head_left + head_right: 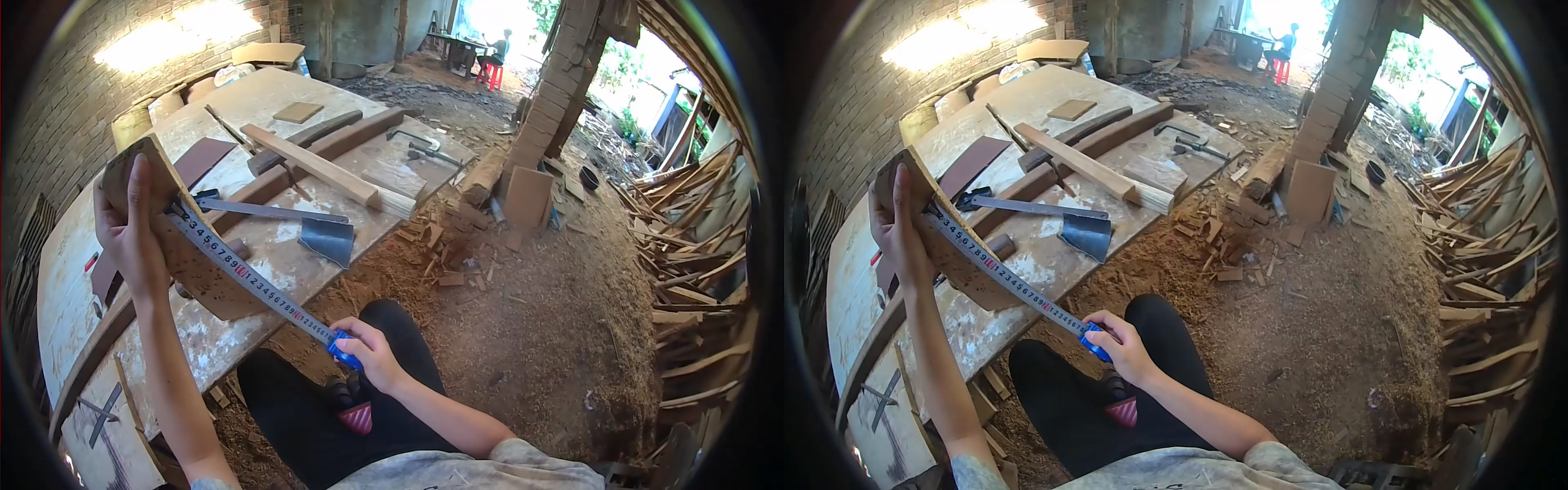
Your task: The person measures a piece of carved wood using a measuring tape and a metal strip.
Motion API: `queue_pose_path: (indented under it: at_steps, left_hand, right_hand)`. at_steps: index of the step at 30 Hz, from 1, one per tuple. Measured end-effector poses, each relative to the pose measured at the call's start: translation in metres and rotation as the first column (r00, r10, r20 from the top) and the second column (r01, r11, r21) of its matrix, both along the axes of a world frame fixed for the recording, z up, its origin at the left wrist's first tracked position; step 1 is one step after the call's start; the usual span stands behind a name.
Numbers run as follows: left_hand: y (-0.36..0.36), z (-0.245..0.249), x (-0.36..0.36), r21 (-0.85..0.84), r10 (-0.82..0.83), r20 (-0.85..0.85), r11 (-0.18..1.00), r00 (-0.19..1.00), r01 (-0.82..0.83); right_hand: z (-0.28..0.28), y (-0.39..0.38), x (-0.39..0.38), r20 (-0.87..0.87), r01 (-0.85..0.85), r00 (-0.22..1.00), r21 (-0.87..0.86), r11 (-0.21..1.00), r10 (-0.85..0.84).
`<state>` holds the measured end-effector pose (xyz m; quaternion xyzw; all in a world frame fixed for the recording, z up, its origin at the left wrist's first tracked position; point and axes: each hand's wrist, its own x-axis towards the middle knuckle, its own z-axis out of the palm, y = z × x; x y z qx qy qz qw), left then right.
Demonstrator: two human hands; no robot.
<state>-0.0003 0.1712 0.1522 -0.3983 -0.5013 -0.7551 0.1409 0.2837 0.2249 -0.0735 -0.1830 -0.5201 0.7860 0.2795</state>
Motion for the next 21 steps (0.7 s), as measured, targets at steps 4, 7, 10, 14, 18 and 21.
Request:
queue_pose_path:
  at_steps: [4,7,10,14,18,21]
  left_hand:
    - [0.001,-0.013,-0.012,-0.034,0.054,0.011,0.998,0.998,-0.053]
    - [-0.002,-0.016,-0.026,0.015,0.039,0.052,0.999,0.998,-0.04]
    - [-0.006,-0.018,-0.029,-0.014,0.06,0.017,0.998,0.998,-0.06]
    - [-0.008,-0.017,-0.036,-0.026,-0.033,-0.035,0.999,0.999,0.032]
    - [-0.003,-0.02,-0.034,0.042,-0.004,0.009,0.999,1.0,0.003]
    - [-0.009,-0.009,-0.019,0.046,-0.077,-0.048,0.996,0.996,0.08]
  right_hand:
    - [-0.02,0.0,-0.007,0.037,-0.004,0.999,0.015,1.0,0.004]
    - [-0.033,-0.006,-0.011,0.076,-0.008,0.997,-0.059,0.998,0.012]
    - [-0.042,-0.01,-0.014,0.051,-0.033,0.998,-0.073,0.997,0.037]
    - [-0.032,-0.013,-0.021,0.044,-0.015,0.999,-0.15,0.989,0.022]
    - [-0.035,-0.009,-0.028,0.072,0.001,0.997,-0.157,0.988,0.011]
    - [-0.035,-0.008,-0.03,0.079,0.013,0.997,-0.14,0.99,-0.002]
